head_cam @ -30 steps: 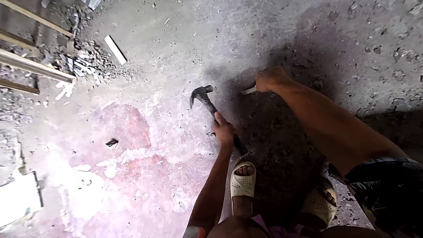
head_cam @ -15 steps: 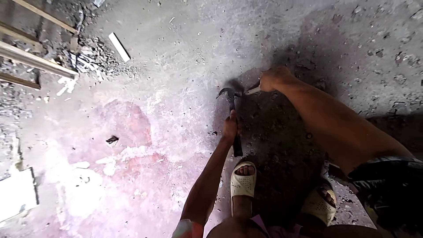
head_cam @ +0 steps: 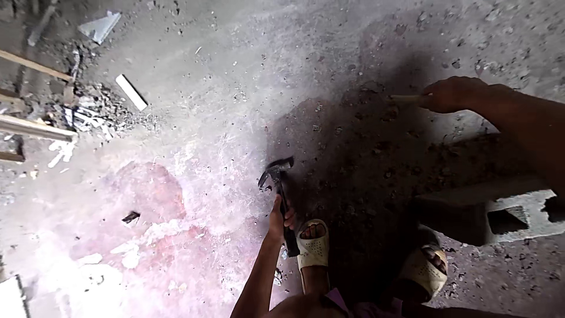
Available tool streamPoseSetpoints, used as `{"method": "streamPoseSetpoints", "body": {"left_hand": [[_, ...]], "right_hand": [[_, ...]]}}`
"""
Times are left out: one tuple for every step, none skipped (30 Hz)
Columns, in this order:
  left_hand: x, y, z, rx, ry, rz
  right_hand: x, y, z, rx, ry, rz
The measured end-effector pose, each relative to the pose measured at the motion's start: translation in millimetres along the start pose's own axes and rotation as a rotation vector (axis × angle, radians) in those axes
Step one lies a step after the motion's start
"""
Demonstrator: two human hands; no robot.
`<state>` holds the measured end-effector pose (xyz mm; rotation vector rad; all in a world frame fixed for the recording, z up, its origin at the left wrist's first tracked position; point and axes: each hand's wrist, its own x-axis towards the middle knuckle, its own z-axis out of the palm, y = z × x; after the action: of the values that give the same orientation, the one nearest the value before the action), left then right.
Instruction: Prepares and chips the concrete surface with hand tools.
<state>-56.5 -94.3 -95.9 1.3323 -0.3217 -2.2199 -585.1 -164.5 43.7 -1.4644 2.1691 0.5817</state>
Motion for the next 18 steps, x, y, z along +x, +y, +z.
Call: {"method": "streamPoseSetpoints", "body": {"left_hand": [[-1.9,-1.3,-0.1,0.001,-0.008,0.002],[-3.4,-1.2,1.7,0.002,-0.005,0.000],[-4.8,0.9,6.2,0.010,0.006,-0.005],[-6.5,3.8,12.1,0.026,0.025,-0.010],[-9.1,7.1,17.5,0.042,0.047,-0.020],[-12.5,11.6,22.4,0.060,0.074,-0.033],[-15.8,17.0,27.5,0.085,0.099,-0.050],[-18.7,22.9,32.3,0.115,0.120,-0.070],[-21.6,28.9,36.3,0.147,0.137,-0.086],[-23.6,34.9,39.1,0.177,0.153,-0.105],[-25.0,40.8,41.4,0.207,0.166,-0.122],[-25.8,46.5,44.2,0.244,0.183,-0.142],[-26.0,51.8,46.9,0.288,0.204,-0.161],[-26.4,56.2,48.8,0.334,0.226,-0.178],[-26.5,60.0,50.1,0.381,0.241,-0.192],[-27.1,63.2,52.9,0.426,0.253,-0.201],[-28.1,66.0,56.8,0.473,0.269,-0.207],[-28.9,68.1,61.2,0.510,0.292,-0.208]], "right_hand": [[-5.8,7.7,6.2,0.046,0.023,0.020],[-12.5,11.8,13.3,0.099,0.041,0.040],[-19.4,13.0,19.9,0.150,0.052,0.062],[-26.2,12.3,27.4,0.185,0.059,0.081],[-32.5,10.8,37.0,0.213,0.070,0.086],[-38.3,8.7,48.4,0.231,0.076,0.070],[-41.3,8.6,61.0,0.243,0.078,0.030],[-41.6,9.3,71.8,0.259,0.088,-0.011],[-38.5,10.7,82.3,0.270,0.101,-0.050],[-35.5,10.1,90.4,0.287,0.110,-0.075],[-32.8,8.7,96.9,0.304,0.126,-0.092],[-30.6,6.6,101.8,0.329,0.134,-0.100],[-29.9,3.6,105.0,0.356,0.125,-0.098],[-29.2,0.6,108.8,0.374,0.114,-0.094],[-28.7,-1.8,113.8,0.390,0.105,-0.096],[-27.9,-2.8,118.1,0.392,0.100,-0.099],[-27.4,-3.4,120.4,0.382,0.096,-0.098],[-26.3,-3.3,121.8,0.377,0.102,-0.091]]}}
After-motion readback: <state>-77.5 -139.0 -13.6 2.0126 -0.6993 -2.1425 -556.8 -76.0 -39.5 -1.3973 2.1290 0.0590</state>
